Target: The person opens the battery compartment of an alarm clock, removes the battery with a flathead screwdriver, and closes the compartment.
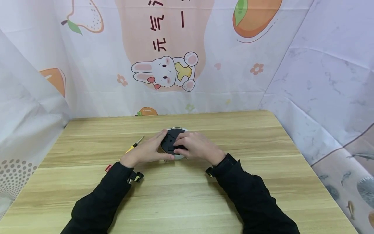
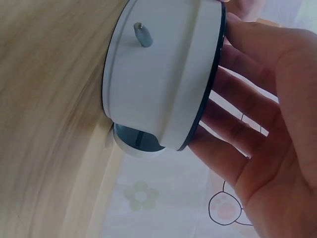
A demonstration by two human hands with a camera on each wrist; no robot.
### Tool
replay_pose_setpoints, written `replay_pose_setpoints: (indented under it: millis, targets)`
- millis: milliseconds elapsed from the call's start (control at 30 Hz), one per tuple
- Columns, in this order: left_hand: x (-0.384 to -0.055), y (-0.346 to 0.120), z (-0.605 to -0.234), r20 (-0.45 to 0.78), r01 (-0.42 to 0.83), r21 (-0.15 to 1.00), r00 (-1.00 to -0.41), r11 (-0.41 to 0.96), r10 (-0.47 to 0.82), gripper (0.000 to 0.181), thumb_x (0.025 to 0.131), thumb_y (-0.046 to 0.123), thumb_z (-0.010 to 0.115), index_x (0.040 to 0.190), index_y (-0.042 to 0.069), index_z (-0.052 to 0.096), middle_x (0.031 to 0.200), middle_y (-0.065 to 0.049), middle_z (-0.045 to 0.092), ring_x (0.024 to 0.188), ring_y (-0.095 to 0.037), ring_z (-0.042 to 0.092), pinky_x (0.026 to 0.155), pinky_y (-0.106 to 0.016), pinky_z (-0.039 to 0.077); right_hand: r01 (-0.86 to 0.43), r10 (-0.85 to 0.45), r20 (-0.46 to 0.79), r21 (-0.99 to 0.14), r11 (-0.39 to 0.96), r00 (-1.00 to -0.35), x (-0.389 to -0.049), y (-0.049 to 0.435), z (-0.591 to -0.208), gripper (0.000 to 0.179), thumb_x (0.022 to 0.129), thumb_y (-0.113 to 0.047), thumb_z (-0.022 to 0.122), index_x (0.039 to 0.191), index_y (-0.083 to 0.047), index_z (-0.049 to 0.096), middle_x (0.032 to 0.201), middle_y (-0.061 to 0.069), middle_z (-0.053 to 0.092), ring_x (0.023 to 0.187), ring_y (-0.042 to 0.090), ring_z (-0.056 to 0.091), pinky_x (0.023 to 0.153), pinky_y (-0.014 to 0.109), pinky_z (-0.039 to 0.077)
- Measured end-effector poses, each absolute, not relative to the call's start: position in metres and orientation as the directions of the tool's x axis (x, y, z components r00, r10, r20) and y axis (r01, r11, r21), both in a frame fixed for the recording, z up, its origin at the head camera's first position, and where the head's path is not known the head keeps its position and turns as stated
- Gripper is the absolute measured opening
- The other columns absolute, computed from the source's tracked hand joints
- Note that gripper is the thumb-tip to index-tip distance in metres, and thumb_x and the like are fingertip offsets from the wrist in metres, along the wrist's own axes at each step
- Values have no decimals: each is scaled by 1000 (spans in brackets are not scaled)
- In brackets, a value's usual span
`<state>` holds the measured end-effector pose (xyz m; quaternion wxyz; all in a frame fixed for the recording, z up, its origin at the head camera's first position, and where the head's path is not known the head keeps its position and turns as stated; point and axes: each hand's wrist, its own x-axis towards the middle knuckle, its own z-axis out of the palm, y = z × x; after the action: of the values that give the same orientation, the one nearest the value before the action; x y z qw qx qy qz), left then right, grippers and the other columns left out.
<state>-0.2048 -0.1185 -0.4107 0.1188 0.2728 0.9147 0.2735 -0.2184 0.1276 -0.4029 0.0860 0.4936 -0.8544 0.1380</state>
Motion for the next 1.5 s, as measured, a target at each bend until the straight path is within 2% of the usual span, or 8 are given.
replay_pose_setpoints:
  millis: [200, 800, 1067, 1300, 1500]
  targets:
    - [-205, -119, -411, -73, 441, 555, -818, 705, 570, 117, 85, 67, 70, 163, 8, 6, 169, -14, 11, 151, -26, 23, 115, -44, 34, -872, -821, 297, -130, 471, -488, -218, 127, -404, 35, 97, -31, 71, 123, -8, 74, 114, 6, 72, 107, 20, 68, 93, 39, 54]
    - [-208, -119, -412, -48, 462, 565, -809, 684, 586, 117, 85, 64, 73, 163, 5, 9, 168, -16, 13, 150, -28, 25, 115, -46, 33, -870, -806, 327, -163, 466, -493, -219, 126, -405, 28, 100, -22, 66, 122, -8, 74, 107, 4, 72, 97, 17, 69, 87, 37, 56]
    - [-207, -119, -412, -65, 442, 571, -816, 691, 575, 118, 84, 65, 73, 163, 5, 9, 168, -16, 12, 151, -28, 23, 116, -46, 32, -861, -797, 325, -179, 477, -509, -219, 127, -404, 27, 100, -17, 64, 125, -9, 73, 96, -2, 69, 76, 7, 57, 70, 28, 50]
    - [-208, -119, -412, -58, 444, 572, -817, 690, 574, 117, 83, 63, 74, 163, 6, 10, 168, -15, 13, 151, -27, 24, 116, -47, 32, -881, -811, 344, -172, 441, -473, -222, 126, -404, 24, 98, -10, 66, 121, -13, 75, 100, -1, 72, 88, 10, 65, 81, 33, 56]
    - [-209, -119, -414, -48, 454, 572, -813, 683, 580, 117, 83, 64, 74, 163, 5, 11, 168, -16, 14, 151, -27, 23, 116, -47, 31, -889, -817, 351, -165, 427, -458, -222, 128, -404, 23, 96, -6, 67, 115, -13, 78, 96, -1, 71, 85, 10, 64, 78, 32, 56]
